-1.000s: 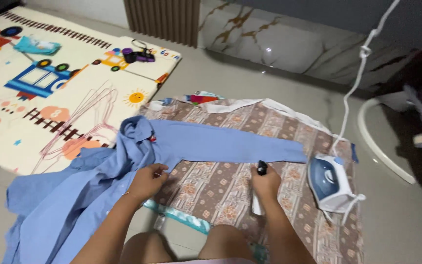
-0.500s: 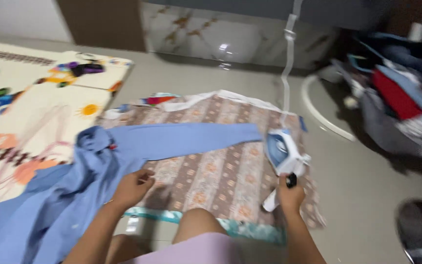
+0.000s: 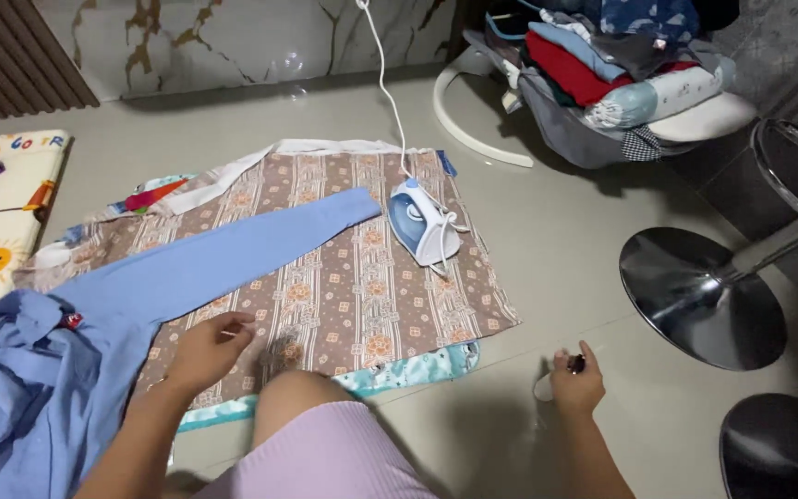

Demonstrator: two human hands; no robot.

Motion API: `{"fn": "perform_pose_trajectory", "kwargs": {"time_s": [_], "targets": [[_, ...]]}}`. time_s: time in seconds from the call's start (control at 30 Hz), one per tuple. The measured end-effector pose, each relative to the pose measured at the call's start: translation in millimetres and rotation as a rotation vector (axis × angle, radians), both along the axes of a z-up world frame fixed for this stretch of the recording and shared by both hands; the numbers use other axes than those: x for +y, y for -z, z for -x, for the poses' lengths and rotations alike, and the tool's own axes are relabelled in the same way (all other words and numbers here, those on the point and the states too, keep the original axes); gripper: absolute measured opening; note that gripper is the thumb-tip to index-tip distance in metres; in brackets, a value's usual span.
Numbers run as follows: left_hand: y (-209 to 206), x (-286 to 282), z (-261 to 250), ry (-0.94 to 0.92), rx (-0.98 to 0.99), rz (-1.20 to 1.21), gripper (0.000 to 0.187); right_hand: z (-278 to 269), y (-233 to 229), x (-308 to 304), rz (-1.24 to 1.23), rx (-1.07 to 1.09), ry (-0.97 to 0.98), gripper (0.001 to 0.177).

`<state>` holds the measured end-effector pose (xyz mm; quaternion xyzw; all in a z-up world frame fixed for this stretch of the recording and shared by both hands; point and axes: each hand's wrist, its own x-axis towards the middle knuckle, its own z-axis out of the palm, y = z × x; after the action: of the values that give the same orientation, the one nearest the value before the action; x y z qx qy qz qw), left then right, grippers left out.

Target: Iron a blue long-sleeved shirt on an ironing mat and then place it on a hanger.

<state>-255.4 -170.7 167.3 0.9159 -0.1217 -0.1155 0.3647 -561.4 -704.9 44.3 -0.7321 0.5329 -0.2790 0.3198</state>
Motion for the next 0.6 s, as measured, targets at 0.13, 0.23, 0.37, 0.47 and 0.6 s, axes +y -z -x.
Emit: {"fn": "perform_pose_trajectory", "kwargs": {"time_s": [0.13, 0.23, 0.37, 0.47, 0.6], "targets": [[6, -1, -10, 0.029, -0.013, 0.057, 0.038, -23, -48, -1, -0.309, 0.440, 0.104, 0.108], [14, 14, -19, -0.043, 0.004, 0.024, 0.040, -38, -70, 9, -0.075, 0.532, 0.097, 0.117], [50, 46, -47, -0.064, 0.100, -0.008, 0.043, -102, -45, 30, 0.397, 0.332, -0.147, 0.101], [74, 49, -58, -0.063, 0.130, -0.147, 0.052, -182, -17, 74, 0.148, 0.197, -0.675, 0.073], [77, 51, -70, -0.077, 0.292, -0.235, 0.060, -303, 19, 170, 0.456, 0.166, -1.309, 0.025]]}}
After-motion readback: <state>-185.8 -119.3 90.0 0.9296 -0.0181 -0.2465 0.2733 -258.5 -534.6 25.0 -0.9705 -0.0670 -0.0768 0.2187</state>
